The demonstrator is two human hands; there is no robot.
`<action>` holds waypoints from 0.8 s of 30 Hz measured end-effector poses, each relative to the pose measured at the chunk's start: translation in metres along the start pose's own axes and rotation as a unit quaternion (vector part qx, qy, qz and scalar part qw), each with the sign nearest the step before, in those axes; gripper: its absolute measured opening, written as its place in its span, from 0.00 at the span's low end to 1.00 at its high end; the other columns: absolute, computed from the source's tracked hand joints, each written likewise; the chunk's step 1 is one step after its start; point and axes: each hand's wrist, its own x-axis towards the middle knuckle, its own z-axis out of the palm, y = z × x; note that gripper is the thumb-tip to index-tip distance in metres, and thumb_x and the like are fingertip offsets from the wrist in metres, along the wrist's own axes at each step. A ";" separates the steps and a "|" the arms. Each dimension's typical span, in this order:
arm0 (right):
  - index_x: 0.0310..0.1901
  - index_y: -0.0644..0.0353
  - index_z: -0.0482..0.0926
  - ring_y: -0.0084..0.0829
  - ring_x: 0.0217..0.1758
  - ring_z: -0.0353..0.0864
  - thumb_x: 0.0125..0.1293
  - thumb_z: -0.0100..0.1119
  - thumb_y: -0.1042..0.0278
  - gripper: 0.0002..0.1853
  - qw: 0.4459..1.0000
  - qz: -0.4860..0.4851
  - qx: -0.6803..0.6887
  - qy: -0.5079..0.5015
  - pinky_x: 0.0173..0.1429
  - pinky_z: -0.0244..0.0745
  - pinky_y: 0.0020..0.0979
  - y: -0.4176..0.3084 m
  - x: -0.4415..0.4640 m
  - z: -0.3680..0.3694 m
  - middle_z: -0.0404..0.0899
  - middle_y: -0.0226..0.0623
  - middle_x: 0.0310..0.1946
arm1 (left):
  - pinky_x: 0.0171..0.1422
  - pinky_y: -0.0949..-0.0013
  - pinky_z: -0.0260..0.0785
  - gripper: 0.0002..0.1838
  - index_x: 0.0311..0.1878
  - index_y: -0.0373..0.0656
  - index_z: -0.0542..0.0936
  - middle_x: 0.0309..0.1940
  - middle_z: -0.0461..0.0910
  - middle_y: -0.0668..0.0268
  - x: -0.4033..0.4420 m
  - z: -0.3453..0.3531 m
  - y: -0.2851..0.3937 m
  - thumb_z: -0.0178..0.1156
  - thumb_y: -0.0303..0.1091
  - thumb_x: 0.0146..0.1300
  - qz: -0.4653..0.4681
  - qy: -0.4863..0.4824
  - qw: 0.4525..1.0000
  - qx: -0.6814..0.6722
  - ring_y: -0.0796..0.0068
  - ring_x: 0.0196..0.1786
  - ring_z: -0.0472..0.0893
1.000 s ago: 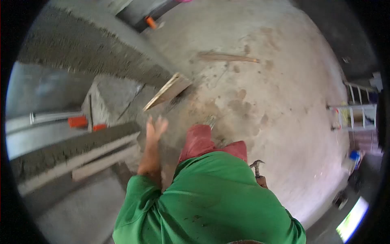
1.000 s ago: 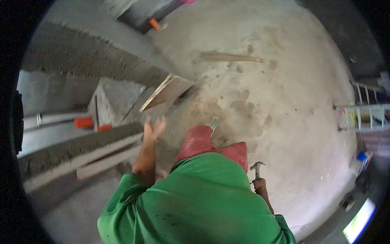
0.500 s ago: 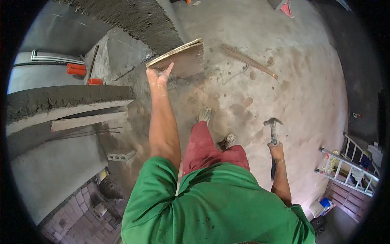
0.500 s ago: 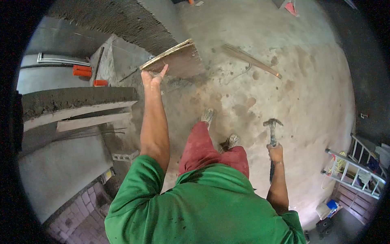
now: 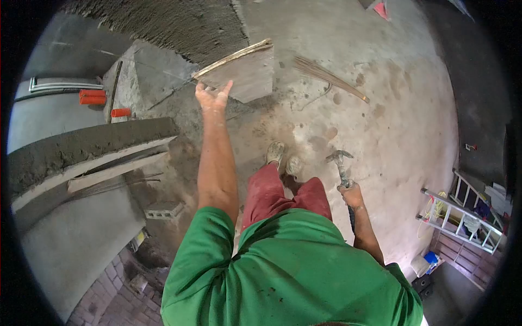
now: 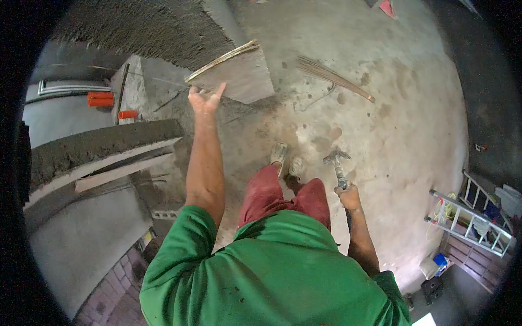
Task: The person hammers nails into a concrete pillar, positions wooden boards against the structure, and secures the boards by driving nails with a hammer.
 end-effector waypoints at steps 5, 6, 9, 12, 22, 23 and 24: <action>0.32 0.58 0.73 0.19 0.13 0.65 0.58 0.66 0.68 0.10 0.999 -0.023 -0.022 -0.020 0.15 0.62 0.29 -0.002 0.017 0.014 0.69 0.25 0.17 | 0.76 0.34 0.56 0.44 0.75 0.23 0.44 0.75 0.48 0.39 0.032 -0.050 -0.017 0.53 0.43 0.70 -0.021 -0.039 0.998 -0.051 0.41 0.78 0.52; 0.31 0.58 0.72 0.19 0.13 0.65 0.58 0.66 0.68 0.10 0.999 -0.020 -0.032 -0.019 0.15 0.62 0.29 0.002 0.016 0.018 0.69 0.25 0.17 | 0.76 0.34 0.56 0.44 0.75 0.23 0.44 0.75 0.48 0.39 0.034 -0.055 -0.017 0.53 0.43 0.70 -0.016 -0.037 0.998 -0.051 0.41 0.78 0.52; 0.31 0.58 0.72 0.18 0.13 0.64 0.58 0.66 0.68 0.10 0.998 -0.008 -0.061 -0.010 0.15 0.61 0.28 -0.007 0.009 0.022 0.68 0.24 0.16 | 0.71 0.34 0.64 0.46 0.72 0.17 0.45 0.71 0.58 0.37 0.032 -0.053 -0.006 0.63 0.33 0.65 0.052 -0.029 0.984 0.169 0.37 0.72 0.63; 0.31 0.57 0.72 0.18 0.12 0.64 0.59 0.65 0.68 0.09 0.999 -0.013 -0.051 0.012 0.14 0.61 0.28 -0.018 -0.009 0.032 0.68 0.24 0.17 | 0.64 0.44 0.73 0.47 0.67 0.19 0.59 0.63 0.70 0.39 0.034 -0.041 0.036 0.76 0.35 0.53 -0.041 -0.013 0.922 0.386 0.41 0.63 0.75; 0.31 0.55 0.73 0.17 0.14 0.64 0.62 0.65 0.67 0.09 0.980 0.037 0.152 0.123 0.16 0.60 0.25 -0.085 -0.080 0.189 0.67 0.22 0.18 | 0.64 0.55 0.71 0.44 0.56 0.37 0.78 0.57 0.77 0.52 0.039 -0.014 0.106 0.78 0.60 0.42 0.254 -0.159 0.447 0.843 0.51 0.62 0.75; 0.31 0.55 0.73 0.17 0.14 0.64 0.62 0.65 0.67 0.09 0.976 0.050 0.168 0.131 0.16 0.60 0.25 -0.083 -0.085 0.207 0.67 0.22 0.18 | 0.64 0.55 0.71 0.44 0.56 0.37 0.78 0.57 0.77 0.52 0.045 -0.015 0.107 0.78 0.60 0.42 0.248 -0.177 0.435 0.847 0.51 0.62 0.75; 0.30 0.55 0.73 0.19 0.15 0.65 0.61 0.65 0.67 0.09 0.974 0.031 0.185 0.127 0.18 0.60 0.27 -0.081 -0.088 0.224 0.69 0.24 0.18 | 0.65 0.56 0.71 0.46 0.58 0.37 0.77 0.59 0.77 0.51 0.050 -0.017 0.109 0.77 0.62 0.42 0.255 -0.192 0.415 0.852 0.51 0.63 0.75</action>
